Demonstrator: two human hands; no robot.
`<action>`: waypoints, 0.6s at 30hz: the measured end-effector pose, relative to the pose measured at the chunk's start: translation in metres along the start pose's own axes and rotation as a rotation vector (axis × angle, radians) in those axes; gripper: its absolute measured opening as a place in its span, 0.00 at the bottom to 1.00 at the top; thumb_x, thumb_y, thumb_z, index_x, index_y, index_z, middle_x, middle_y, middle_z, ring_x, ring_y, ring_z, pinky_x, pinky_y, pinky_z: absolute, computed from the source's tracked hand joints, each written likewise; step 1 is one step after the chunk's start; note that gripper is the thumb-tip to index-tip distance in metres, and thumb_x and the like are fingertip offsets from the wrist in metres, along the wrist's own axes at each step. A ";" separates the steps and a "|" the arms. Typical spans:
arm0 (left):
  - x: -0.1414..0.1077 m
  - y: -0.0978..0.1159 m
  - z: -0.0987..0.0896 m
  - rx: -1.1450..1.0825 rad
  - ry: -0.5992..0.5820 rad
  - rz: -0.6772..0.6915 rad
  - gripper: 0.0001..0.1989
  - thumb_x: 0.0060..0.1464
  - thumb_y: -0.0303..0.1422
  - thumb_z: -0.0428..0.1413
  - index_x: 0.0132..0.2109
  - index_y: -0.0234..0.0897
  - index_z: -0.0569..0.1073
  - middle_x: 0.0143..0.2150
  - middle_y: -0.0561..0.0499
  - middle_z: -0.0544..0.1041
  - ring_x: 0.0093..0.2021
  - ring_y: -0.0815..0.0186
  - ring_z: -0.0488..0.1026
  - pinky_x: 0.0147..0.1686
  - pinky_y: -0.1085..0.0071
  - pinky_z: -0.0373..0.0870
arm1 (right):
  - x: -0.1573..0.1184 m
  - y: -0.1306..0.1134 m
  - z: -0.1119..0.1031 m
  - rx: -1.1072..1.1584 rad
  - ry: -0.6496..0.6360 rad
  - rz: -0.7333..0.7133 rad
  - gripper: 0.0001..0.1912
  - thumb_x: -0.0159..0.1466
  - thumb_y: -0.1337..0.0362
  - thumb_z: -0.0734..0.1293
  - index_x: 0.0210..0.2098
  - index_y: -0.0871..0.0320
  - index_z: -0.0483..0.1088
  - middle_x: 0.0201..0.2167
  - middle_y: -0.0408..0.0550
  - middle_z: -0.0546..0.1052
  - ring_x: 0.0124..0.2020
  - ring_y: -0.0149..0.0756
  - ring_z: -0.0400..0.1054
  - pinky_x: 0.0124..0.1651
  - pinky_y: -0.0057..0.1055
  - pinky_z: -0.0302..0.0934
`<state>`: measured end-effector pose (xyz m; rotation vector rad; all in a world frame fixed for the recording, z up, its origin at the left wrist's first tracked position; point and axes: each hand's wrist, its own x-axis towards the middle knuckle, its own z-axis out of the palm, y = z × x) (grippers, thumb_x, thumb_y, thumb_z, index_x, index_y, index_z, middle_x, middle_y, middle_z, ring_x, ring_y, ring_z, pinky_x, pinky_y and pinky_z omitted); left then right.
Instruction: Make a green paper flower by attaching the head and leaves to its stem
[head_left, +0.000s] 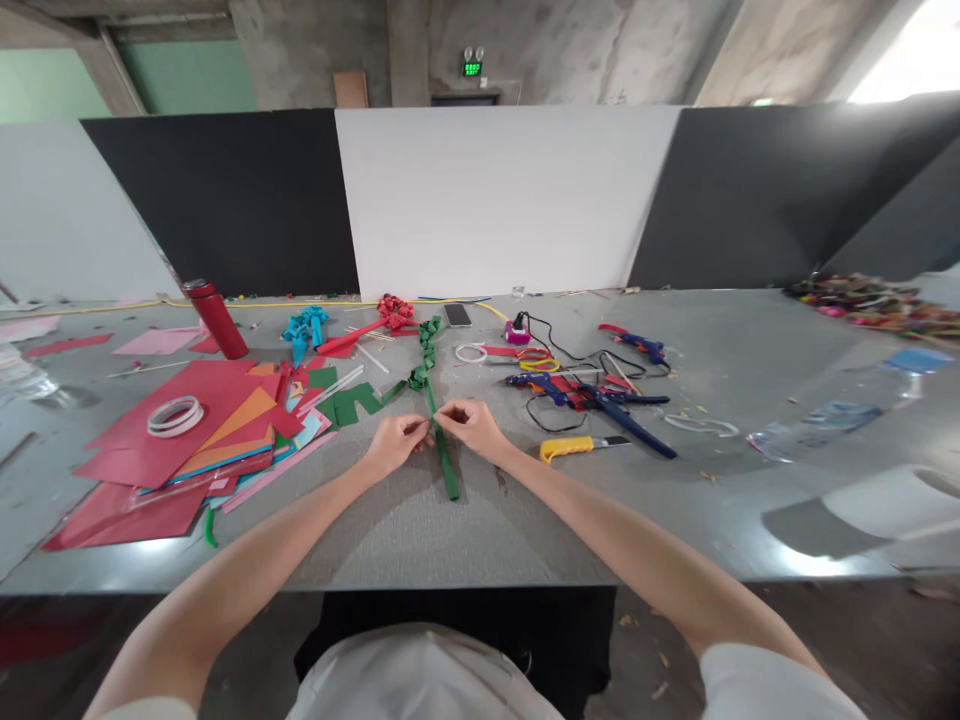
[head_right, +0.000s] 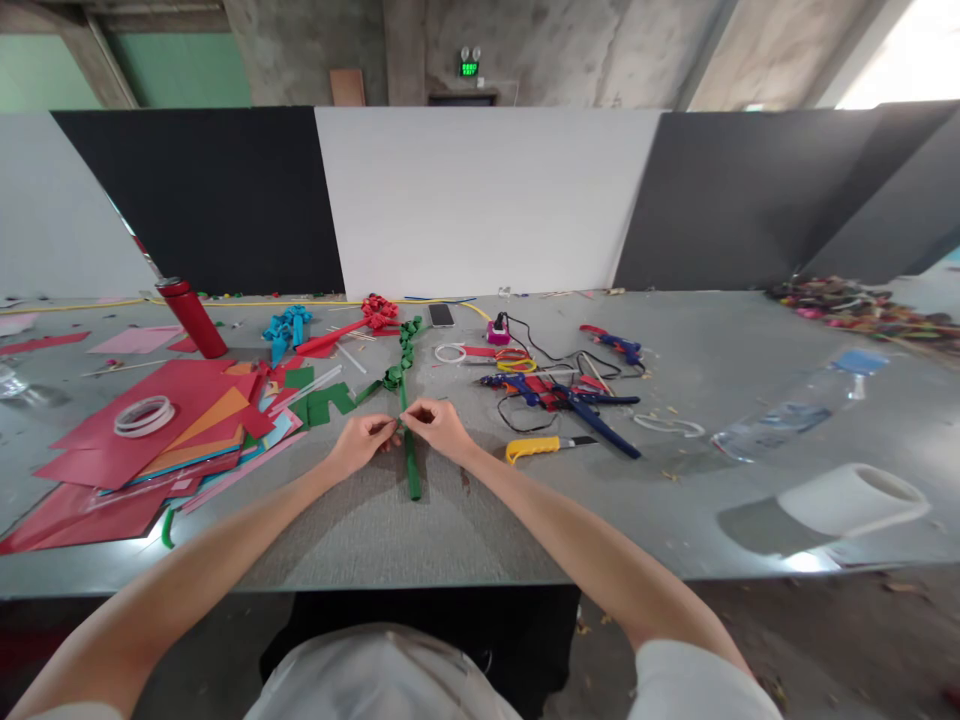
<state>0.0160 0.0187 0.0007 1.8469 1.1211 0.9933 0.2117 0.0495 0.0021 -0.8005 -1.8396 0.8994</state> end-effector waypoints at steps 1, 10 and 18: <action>0.000 0.000 0.000 -0.008 -0.002 -0.001 0.18 0.62 0.43 0.51 0.33 0.34 0.76 0.28 0.49 0.79 0.23 0.70 0.71 0.26 0.75 0.67 | 0.000 0.000 0.000 0.000 0.004 0.002 0.14 0.62 0.54 0.69 0.31 0.59 0.74 0.25 0.45 0.75 0.27 0.32 0.67 0.31 0.28 0.60; 0.001 -0.002 -0.001 -0.019 -0.003 0.005 0.17 0.62 0.42 0.50 0.33 0.35 0.76 0.28 0.49 0.79 0.23 0.70 0.71 0.26 0.75 0.68 | -0.004 -0.005 0.002 -0.051 -0.008 -0.060 0.11 0.62 0.56 0.68 0.30 0.59 0.73 0.24 0.44 0.74 0.25 0.30 0.65 0.30 0.27 0.59; 0.002 -0.005 -0.001 -0.047 0.018 0.006 0.12 0.59 0.34 0.51 0.37 0.35 0.77 0.31 0.49 0.81 0.24 0.70 0.72 0.27 0.75 0.70 | -0.005 -0.010 0.003 -0.150 0.047 -0.075 0.12 0.63 0.57 0.67 0.28 0.58 0.72 0.24 0.44 0.75 0.25 0.32 0.66 0.30 0.28 0.59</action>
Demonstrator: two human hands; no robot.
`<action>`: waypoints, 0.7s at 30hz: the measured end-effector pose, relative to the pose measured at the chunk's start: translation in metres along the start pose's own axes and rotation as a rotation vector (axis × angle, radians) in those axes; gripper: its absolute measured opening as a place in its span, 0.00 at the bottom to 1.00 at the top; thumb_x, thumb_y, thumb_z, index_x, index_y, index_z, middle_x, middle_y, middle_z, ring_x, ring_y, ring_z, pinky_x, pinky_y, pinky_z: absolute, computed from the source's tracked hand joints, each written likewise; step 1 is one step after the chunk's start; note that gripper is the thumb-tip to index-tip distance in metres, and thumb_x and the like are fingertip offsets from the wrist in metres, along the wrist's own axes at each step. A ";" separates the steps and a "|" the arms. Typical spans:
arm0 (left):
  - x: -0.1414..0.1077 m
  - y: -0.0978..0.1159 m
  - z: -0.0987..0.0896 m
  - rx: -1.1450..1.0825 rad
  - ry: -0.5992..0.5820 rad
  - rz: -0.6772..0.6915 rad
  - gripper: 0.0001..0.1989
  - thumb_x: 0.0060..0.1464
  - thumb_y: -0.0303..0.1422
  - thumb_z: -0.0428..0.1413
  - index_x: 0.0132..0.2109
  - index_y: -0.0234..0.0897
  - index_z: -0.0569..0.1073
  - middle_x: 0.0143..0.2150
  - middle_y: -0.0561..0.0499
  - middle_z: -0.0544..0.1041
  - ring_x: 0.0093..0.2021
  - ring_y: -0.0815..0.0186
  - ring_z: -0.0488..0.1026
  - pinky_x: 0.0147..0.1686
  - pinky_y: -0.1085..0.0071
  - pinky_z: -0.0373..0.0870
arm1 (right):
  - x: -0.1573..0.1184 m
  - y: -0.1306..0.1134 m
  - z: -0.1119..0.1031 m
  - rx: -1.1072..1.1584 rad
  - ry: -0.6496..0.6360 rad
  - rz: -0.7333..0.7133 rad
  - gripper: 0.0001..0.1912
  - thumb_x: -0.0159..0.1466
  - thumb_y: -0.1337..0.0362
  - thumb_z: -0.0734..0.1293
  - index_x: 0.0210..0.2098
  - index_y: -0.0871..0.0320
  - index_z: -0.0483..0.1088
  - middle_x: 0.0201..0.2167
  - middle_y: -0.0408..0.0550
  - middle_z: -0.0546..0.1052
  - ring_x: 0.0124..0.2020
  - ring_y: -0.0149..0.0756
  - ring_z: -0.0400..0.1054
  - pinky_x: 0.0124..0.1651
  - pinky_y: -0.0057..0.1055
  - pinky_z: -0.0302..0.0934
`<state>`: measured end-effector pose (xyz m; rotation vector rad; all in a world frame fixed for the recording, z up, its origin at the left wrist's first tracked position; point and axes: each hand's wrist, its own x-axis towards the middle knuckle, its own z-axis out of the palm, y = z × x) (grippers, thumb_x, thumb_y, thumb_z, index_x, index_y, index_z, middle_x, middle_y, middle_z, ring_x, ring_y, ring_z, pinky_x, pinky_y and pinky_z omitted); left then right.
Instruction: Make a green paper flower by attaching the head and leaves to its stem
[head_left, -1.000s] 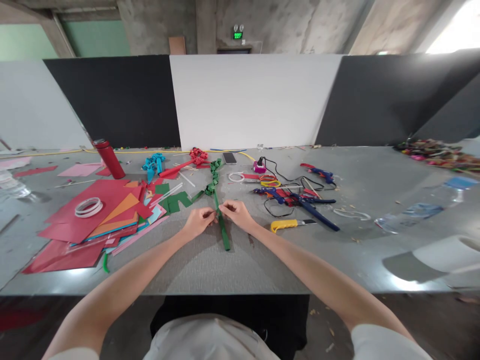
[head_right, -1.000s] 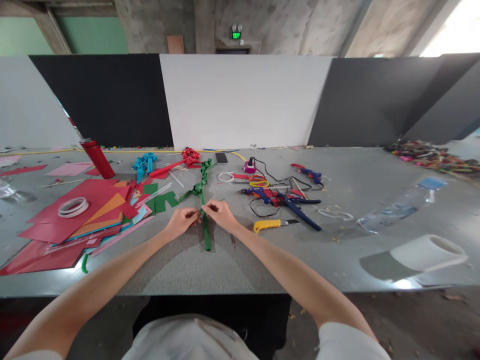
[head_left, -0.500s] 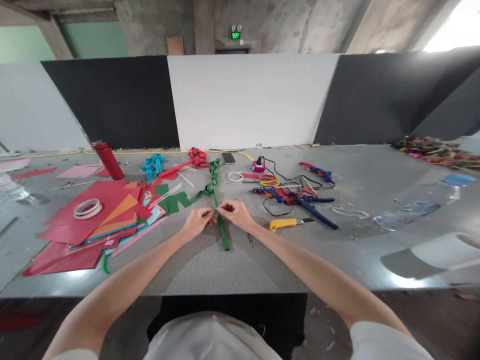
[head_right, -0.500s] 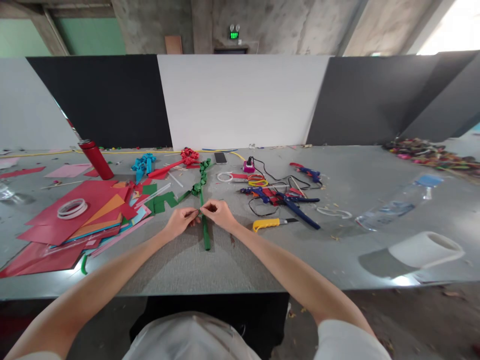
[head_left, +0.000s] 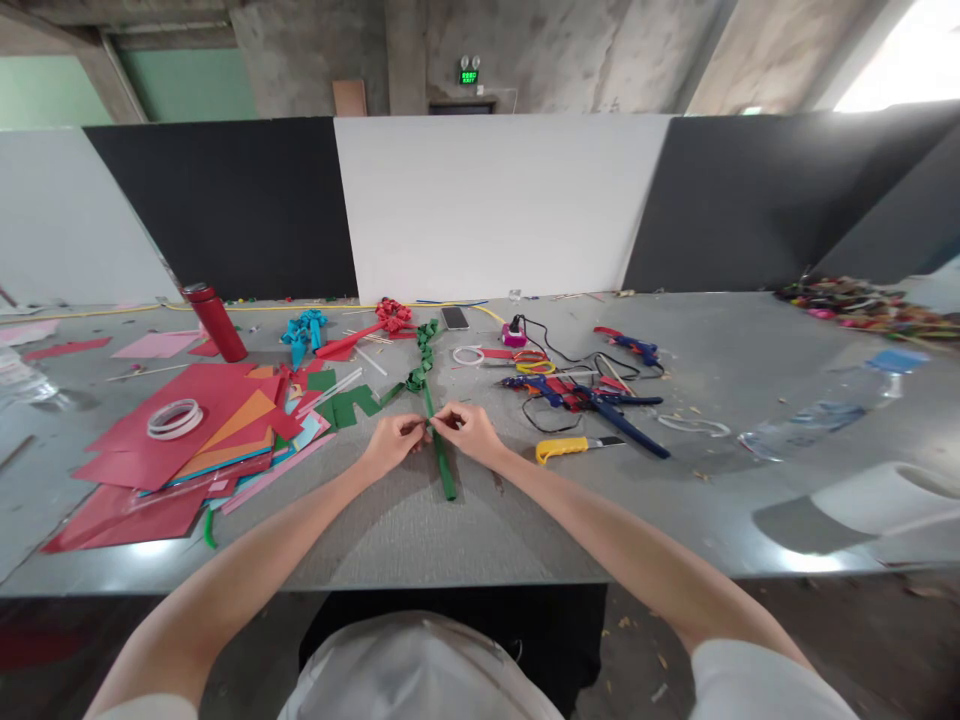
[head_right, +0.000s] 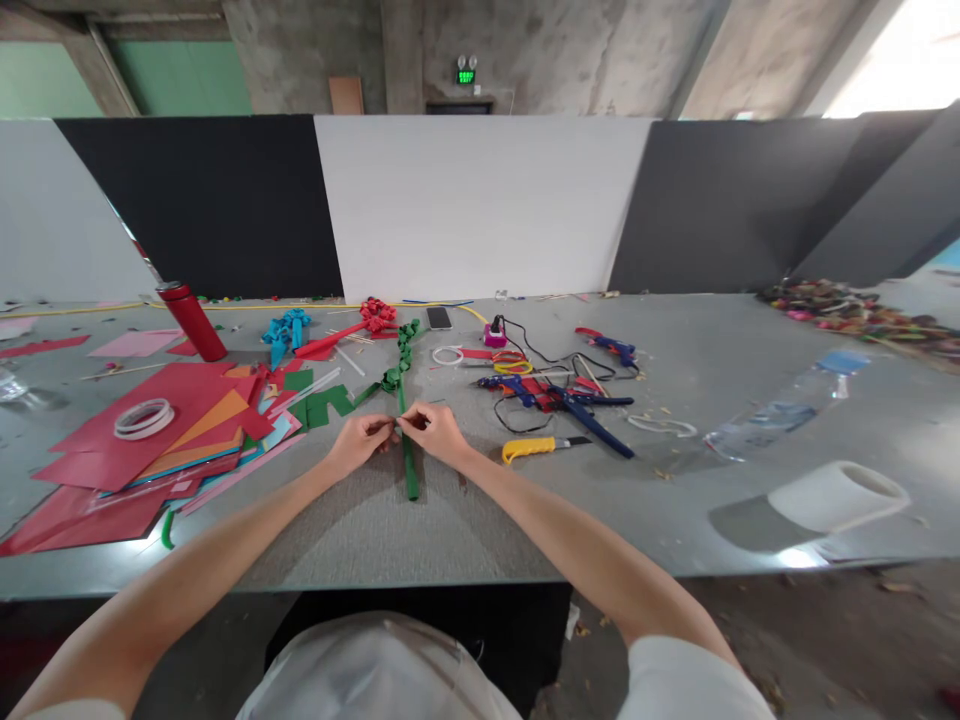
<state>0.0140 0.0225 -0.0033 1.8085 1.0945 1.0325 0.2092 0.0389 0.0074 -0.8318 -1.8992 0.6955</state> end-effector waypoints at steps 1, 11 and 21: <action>0.000 -0.001 0.000 -0.001 0.005 0.000 0.11 0.58 0.33 0.51 0.38 0.35 0.78 0.31 0.49 0.81 0.24 0.70 0.73 0.27 0.75 0.70 | 0.000 -0.001 0.000 -0.005 -0.001 -0.005 0.12 0.63 0.57 0.67 0.28 0.58 0.72 0.23 0.44 0.75 0.25 0.32 0.66 0.30 0.28 0.59; 0.002 -0.003 0.000 -0.020 0.017 0.009 0.13 0.59 0.38 0.52 0.40 0.34 0.77 0.27 0.51 0.77 0.22 0.69 0.72 0.25 0.74 0.68 | -0.004 0.000 0.000 -0.136 -0.072 -0.201 0.11 0.66 0.57 0.65 0.31 0.57 0.73 0.26 0.45 0.74 0.27 0.32 0.67 0.33 0.28 0.61; 0.002 -0.004 -0.001 -0.152 0.079 -0.028 0.12 0.55 0.40 0.58 0.40 0.35 0.72 0.24 0.54 0.76 0.21 0.68 0.72 0.24 0.73 0.68 | -0.006 -0.002 -0.002 -0.174 -0.150 -0.276 0.11 0.70 0.58 0.62 0.42 0.55 0.73 0.32 0.48 0.75 0.32 0.35 0.69 0.39 0.31 0.64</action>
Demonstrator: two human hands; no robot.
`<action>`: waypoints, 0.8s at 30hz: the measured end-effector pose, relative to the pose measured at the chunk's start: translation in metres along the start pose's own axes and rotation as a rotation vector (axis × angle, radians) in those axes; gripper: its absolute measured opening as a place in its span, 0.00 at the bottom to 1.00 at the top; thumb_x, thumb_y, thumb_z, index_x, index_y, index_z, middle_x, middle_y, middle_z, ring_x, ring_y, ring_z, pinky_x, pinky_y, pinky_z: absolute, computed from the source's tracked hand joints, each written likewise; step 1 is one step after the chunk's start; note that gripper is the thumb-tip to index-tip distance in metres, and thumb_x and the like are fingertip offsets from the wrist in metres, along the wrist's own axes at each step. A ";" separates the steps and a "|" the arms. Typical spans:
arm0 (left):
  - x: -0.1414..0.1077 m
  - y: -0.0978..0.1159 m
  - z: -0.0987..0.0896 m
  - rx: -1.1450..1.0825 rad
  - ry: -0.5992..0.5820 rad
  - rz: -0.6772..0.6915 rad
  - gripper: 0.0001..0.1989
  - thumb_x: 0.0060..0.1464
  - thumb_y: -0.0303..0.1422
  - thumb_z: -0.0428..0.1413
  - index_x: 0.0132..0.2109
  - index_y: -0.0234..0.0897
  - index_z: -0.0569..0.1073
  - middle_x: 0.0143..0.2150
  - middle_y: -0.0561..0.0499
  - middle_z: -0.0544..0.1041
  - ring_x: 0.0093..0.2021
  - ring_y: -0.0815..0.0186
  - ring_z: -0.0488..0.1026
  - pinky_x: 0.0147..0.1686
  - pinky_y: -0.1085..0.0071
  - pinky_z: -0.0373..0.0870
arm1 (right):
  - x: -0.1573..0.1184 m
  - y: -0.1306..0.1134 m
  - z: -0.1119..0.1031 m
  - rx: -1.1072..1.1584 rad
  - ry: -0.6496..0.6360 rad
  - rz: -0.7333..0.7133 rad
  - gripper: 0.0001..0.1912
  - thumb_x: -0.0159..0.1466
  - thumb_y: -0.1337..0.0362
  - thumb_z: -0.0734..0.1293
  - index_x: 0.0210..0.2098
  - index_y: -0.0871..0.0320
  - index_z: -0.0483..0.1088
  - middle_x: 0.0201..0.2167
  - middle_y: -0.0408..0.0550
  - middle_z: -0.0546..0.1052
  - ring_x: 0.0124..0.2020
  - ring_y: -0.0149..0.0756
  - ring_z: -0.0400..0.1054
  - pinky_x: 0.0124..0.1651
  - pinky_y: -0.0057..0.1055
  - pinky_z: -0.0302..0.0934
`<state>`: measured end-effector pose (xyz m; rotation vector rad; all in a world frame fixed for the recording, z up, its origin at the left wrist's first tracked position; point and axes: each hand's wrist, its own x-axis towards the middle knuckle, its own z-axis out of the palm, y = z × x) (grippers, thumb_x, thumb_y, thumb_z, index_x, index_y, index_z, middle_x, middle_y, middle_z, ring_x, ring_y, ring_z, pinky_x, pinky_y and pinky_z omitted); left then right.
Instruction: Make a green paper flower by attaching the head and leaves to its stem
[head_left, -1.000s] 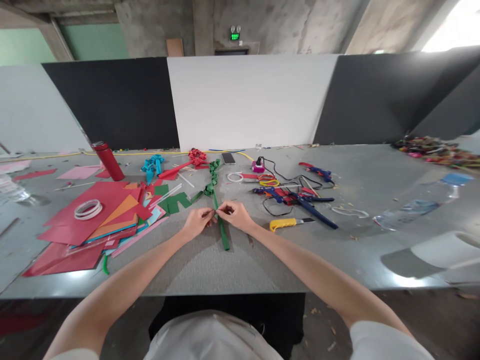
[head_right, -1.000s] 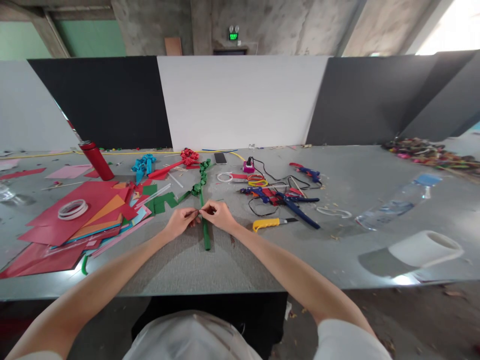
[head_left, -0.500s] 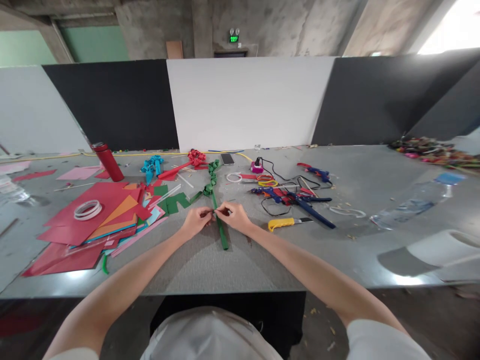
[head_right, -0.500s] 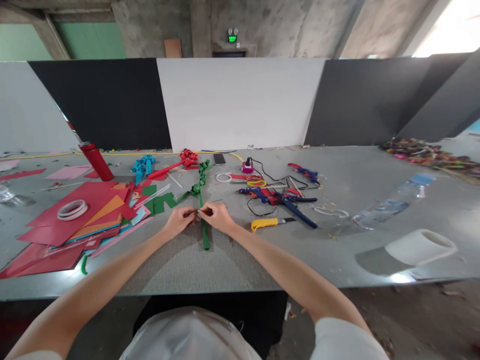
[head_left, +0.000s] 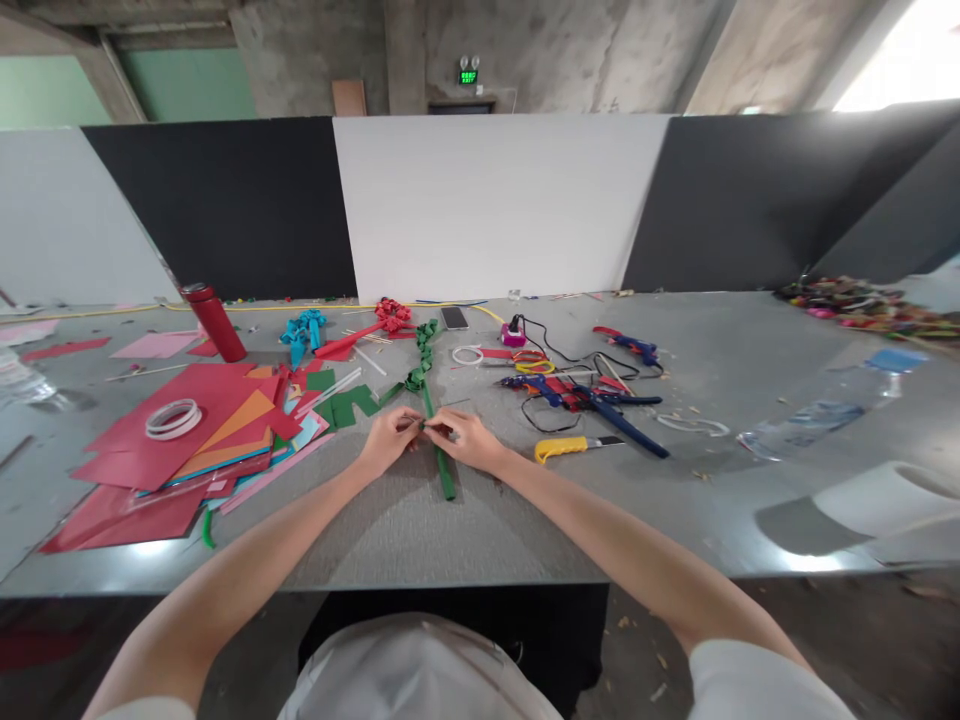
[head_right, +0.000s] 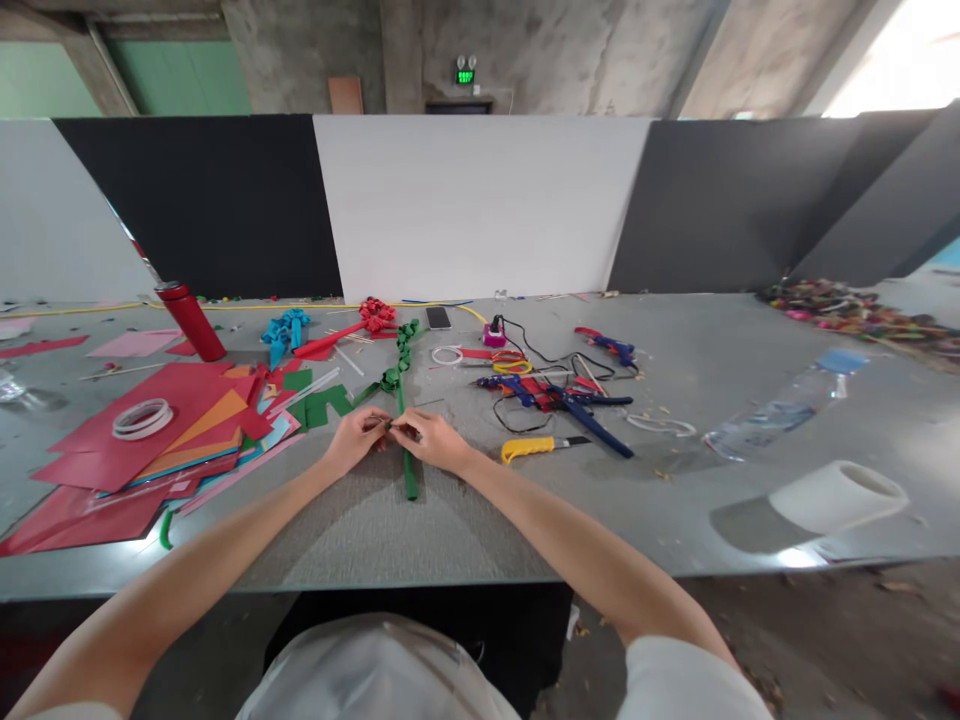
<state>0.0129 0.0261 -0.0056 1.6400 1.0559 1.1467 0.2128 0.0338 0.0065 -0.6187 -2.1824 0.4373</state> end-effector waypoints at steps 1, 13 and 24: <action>0.000 0.000 0.000 -0.016 0.008 -0.012 0.12 0.54 0.41 0.58 0.38 0.35 0.71 0.24 0.53 0.76 0.21 0.69 0.72 0.23 0.73 0.68 | 0.000 0.000 0.000 0.001 0.004 -0.001 0.11 0.70 0.58 0.61 0.42 0.55 0.73 0.32 0.48 0.75 0.32 0.35 0.69 0.39 0.31 0.65; 0.001 -0.001 0.000 -0.040 -0.054 -0.017 0.14 0.55 0.42 0.59 0.36 0.34 0.74 0.24 0.53 0.75 0.22 0.69 0.71 0.25 0.73 0.68 | 0.000 0.002 0.001 -0.029 0.000 0.007 0.11 0.71 0.59 0.62 0.48 0.53 0.73 0.38 0.50 0.77 0.39 0.37 0.73 0.45 0.32 0.66; 0.000 0.003 -0.001 -0.158 -0.104 -0.041 0.15 0.58 0.38 0.54 0.47 0.33 0.74 0.22 0.53 0.75 0.22 0.67 0.73 0.26 0.72 0.70 | 0.001 0.009 0.003 -0.050 -0.026 -0.014 0.10 0.70 0.60 0.63 0.46 0.54 0.73 0.37 0.49 0.76 0.37 0.36 0.71 0.42 0.31 0.65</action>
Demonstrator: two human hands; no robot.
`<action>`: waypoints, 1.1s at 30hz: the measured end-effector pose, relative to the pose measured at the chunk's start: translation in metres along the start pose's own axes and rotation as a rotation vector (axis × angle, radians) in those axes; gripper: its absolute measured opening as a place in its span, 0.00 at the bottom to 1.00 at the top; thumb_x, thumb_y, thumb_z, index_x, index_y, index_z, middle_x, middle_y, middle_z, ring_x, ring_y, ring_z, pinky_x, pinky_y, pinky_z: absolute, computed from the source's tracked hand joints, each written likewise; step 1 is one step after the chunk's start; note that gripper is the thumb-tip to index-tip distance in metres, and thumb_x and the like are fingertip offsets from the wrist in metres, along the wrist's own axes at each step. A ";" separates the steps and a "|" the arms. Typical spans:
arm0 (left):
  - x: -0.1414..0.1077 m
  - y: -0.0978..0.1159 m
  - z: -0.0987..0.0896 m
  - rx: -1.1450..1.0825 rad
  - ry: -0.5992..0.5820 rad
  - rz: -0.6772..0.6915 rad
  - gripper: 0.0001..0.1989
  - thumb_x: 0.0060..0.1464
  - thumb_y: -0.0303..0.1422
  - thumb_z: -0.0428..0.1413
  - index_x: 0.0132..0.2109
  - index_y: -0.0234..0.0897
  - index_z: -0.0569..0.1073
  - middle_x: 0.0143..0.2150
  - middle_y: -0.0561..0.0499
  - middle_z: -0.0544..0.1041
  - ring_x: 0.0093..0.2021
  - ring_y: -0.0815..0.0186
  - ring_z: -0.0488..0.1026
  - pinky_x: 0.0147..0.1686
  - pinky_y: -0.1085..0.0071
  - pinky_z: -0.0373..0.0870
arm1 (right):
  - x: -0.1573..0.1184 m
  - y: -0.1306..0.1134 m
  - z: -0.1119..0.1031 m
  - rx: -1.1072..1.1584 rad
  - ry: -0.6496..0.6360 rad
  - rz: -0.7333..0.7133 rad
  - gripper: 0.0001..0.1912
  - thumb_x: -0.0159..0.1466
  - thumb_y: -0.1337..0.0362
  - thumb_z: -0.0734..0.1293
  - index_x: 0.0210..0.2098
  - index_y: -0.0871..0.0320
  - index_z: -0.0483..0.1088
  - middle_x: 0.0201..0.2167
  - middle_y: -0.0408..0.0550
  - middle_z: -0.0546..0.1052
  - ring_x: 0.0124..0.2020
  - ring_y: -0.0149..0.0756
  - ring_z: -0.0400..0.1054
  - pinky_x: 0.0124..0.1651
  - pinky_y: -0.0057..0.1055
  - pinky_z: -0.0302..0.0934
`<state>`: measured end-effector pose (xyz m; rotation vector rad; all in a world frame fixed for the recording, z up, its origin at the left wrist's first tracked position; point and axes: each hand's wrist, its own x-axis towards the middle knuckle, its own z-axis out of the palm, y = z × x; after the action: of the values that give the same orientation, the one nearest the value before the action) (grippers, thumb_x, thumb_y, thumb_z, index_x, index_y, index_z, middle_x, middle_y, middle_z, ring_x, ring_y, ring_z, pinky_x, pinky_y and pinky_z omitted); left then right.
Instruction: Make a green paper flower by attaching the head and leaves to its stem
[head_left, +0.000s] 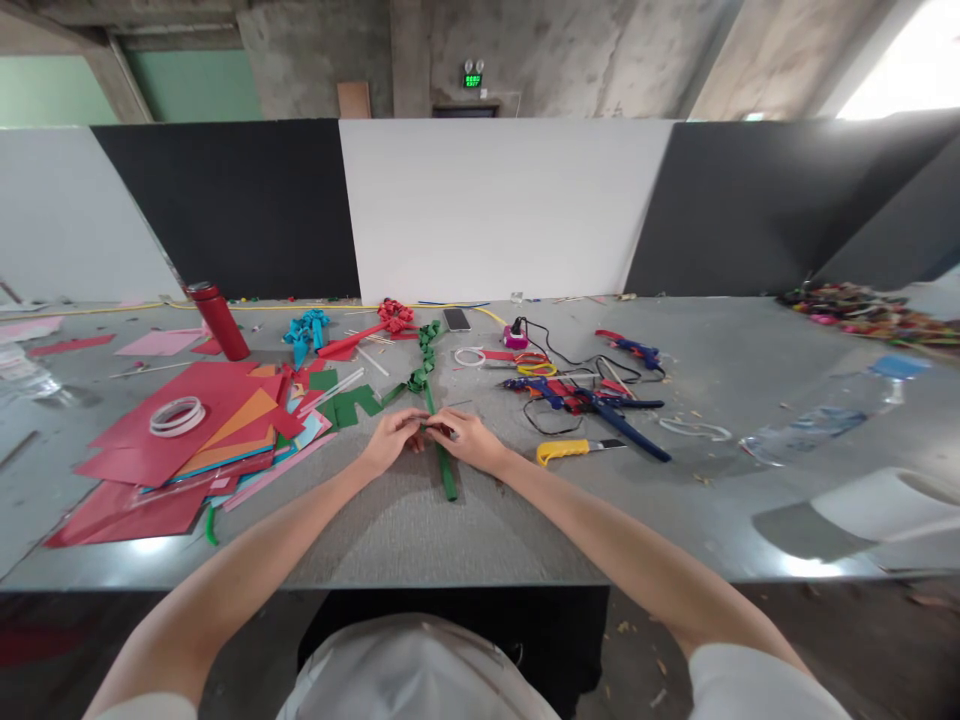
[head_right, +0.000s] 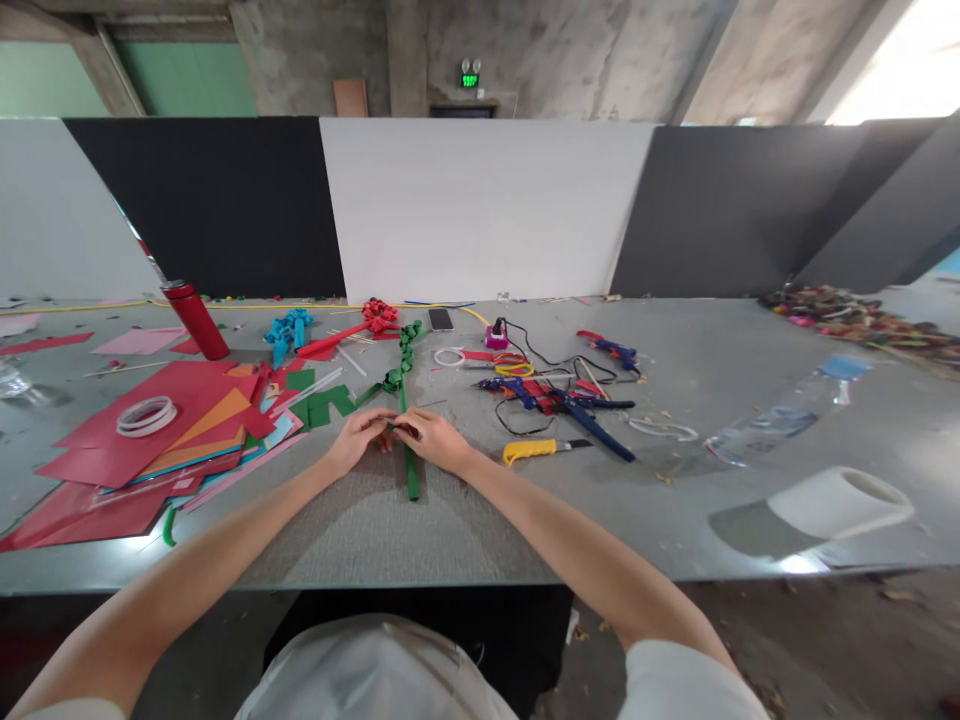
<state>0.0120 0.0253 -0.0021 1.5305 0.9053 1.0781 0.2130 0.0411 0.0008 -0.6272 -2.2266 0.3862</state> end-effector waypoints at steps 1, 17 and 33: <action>-0.001 0.001 0.001 0.008 -0.001 0.010 0.15 0.57 0.37 0.54 0.48 0.33 0.73 0.23 0.53 0.75 0.23 0.67 0.73 0.26 0.72 0.70 | 0.000 0.000 0.000 0.001 -0.006 0.001 0.10 0.70 0.60 0.63 0.46 0.54 0.73 0.37 0.49 0.75 0.37 0.36 0.71 0.42 0.30 0.65; -0.002 -0.005 0.004 0.254 0.046 0.146 0.14 0.60 0.31 0.52 0.53 0.36 0.65 0.28 0.54 0.75 0.23 0.68 0.73 0.25 0.73 0.69 | 0.002 -0.002 0.000 0.010 -0.004 0.114 0.10 0.70 0.62 0.62 0.47 0.56 0.70 0.38 0.49 0.76 0.37 0.35 0.72 0.42 0.30 0.64; -0.012 0.010 0.006 0.632 0.063 0.349 0.15 0.64 0.31 0.49 0.57 0.38 0.64 0.47 0.43 0.79 0.42 0.62 0.79 0.42 0.68 0.73 | 0.002 -0.001 0.000 0.036 0.048 0.095 0.07 0.69 0.64 0.63 0.45 0.56 0.72 0.35 0.48 0.76 0.35 0.34 0.71 0.41 0.30 0.65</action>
<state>0.0142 0.0099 0.0047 2.2494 1.1144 1.1473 0.2116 0.0414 0.0029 -0.7172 -2.1449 0.4538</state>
